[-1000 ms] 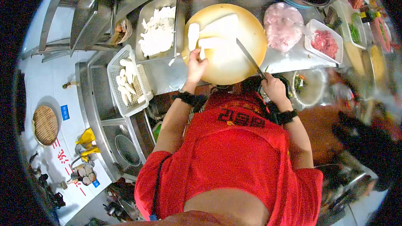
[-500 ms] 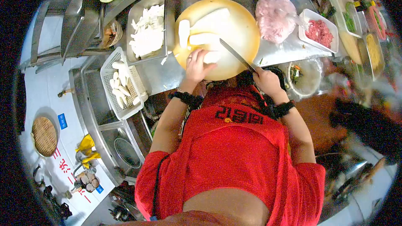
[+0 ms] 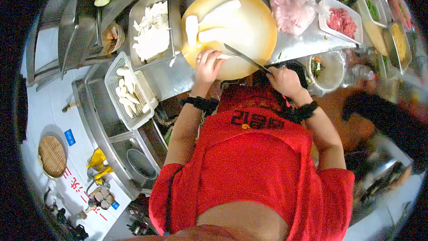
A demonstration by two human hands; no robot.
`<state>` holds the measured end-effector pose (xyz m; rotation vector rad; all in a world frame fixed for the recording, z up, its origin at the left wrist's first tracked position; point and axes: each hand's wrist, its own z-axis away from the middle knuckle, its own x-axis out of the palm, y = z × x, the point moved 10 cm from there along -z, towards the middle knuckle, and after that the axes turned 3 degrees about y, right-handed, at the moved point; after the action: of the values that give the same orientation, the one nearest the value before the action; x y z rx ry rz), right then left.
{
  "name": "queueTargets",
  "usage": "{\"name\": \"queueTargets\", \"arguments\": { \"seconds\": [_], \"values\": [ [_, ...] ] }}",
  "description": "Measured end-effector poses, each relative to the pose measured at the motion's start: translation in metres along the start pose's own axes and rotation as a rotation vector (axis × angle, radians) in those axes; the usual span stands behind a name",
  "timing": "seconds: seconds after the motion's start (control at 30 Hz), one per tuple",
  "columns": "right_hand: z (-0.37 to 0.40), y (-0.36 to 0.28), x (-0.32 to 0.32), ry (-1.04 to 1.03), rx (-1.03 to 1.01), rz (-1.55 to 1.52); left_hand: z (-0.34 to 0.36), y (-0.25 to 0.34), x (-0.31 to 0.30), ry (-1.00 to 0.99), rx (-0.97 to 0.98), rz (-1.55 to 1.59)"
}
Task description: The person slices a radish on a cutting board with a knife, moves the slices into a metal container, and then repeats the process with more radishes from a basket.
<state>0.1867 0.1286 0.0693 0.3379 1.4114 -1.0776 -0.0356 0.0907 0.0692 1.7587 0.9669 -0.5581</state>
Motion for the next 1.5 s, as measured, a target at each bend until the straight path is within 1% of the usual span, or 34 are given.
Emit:
{"name": "queueTargets", "arguments": {
  "seconds": [0.03,0.07,0.1,0.13,0.17,0.2,0.27,0.3,0.37,0.53,0.6,0.63,0.7,0.77,0.83,0.87,0.93,1.03,1.07,1.13,1.23,1.27,1.33,1.43,1.47,1.5],
  "values": [
    [0.001,-0.003,-0.003,0.032,-0.030,-0.006,0.004,0.004,-0.004,0.080,0.022,-0.038],
    [0.001,-0.003,-0.005,0.029,-0.015,-0.013,0.008,0.008,-0.008,0.160,0.044,-0.076],
    [0.001,-0.004,-0.009,0.016,0.007,-0.011,0.013,0.010,-0.003,0.146,0.045,-0.069],
    [0.000,-0.003,-0.008,0.002,0.029,-0.009,0.019,0.012,-0.002,0.176,0.048,-0.064],
    [0.000,-0.002,-0.010,0.057,-0.015,-0.026,0.023,0.013,-0.002,0.206,0.050,-0.060],
    [0.001,-0.003,-0.012,0.049,-0.002,-0.030,0.025,0.011,0.002,0.193,0.049,-0.051],
    [0.002,-0.015,-0.032,0.122,-0.078,-0.030,0.031,0.017,0.003,0.258,0.129,-0.126],
    [0.002,-0.016,-0.033,0.131,-0.104,-0.022,0.029,0.017,0.005,0.249,0.123,-0.117],
    [0.001,-0.018,-0.036,0.105,-0.124,0.019,0.028,0.020,-0.006,0.369,0.125,-0.198],
    [-0.006,-0.020,-0.032,0.042,-0.187,0.132,0.025,0.016,-0.002,0.336,0.124,-0.139],
    [-0.009,-0.027,-0.024,0.045,-0.290,0.212,0.024,0.016,-0.003,0.343,0.121,-0.132],
    [-0.011,-0.027,-0.016,0.044,-0.292,0.211,0.023,0.017,-0.004,0.345,0.125,-0.133],
    [-0.017,-0.027,0.002,0.036,-0.225,0.178,0.025,0.018,-0.005,0.345,0.128,-0.135],
    [-0.022,-0.031,0.010,0.021,-0.216,0.195,0.025,0.011,-0.002,0.333,0.096,-0.093],
    [-0.025,-0.027,0.017,0.004,-0.193,0.180,0.024,0.012,-0.003,0.335,0.102,-0.120],
    [-0.023,-0.025,0.015,0.008,-0.193,0.177,0.024,0.014,-0.003,0.331,0.107,-0.144],
    [-0.020,-0.029,-0.001,0.086,-0.258,0.059,0.025,0.014,-0.002,0.337,0.115,-0.155],
    [-0.013,-0.030,-0.012,0.085,-0.240,0.126,0.027,0.016,-0.001,0.332,0.112,-0.178],
    [-0.015,-0.030,-0.006,0.080,-0.241,0.124,0.027,0.017,0.000,0.321,0.117,-0.186],
    [-0.025,-0.020,0.027,-0.100,-0.136,0.195,0.031,0.010,0.006,0.311,0.105,-0.155],
    [-0.032,-0.024,0.033,-0.118,-0.145,0.194,0.027,0.010,0.005,0.314,0.117,-0.139],
    [-0.030,-0.023,0.029,-0.114,-0.144,0.192,0.027,0.012,0.003,0.314,0.130,-0.150],
    [-0.024,-0.030,-0.002,0.038,-0.207,0.071,0.026,0.013,0.003,0.319,0.134,-0.156],
    [-0.017,-0.036,-0.007,0.081,-0.257,0.050,0.029,0.014,0.005,0.318,0.122,-0.159],
    [-0.019,-0.035,0.004,0.078,-0.253,0.049,0.028,0.015,0.005,0.317,0.129,-0.155],
    [-0.025,-0.028,0.027,0.019,-0.220,0.084,0.029,0.015,0.005,0.318,0.134,-0.152]
  ]
}}
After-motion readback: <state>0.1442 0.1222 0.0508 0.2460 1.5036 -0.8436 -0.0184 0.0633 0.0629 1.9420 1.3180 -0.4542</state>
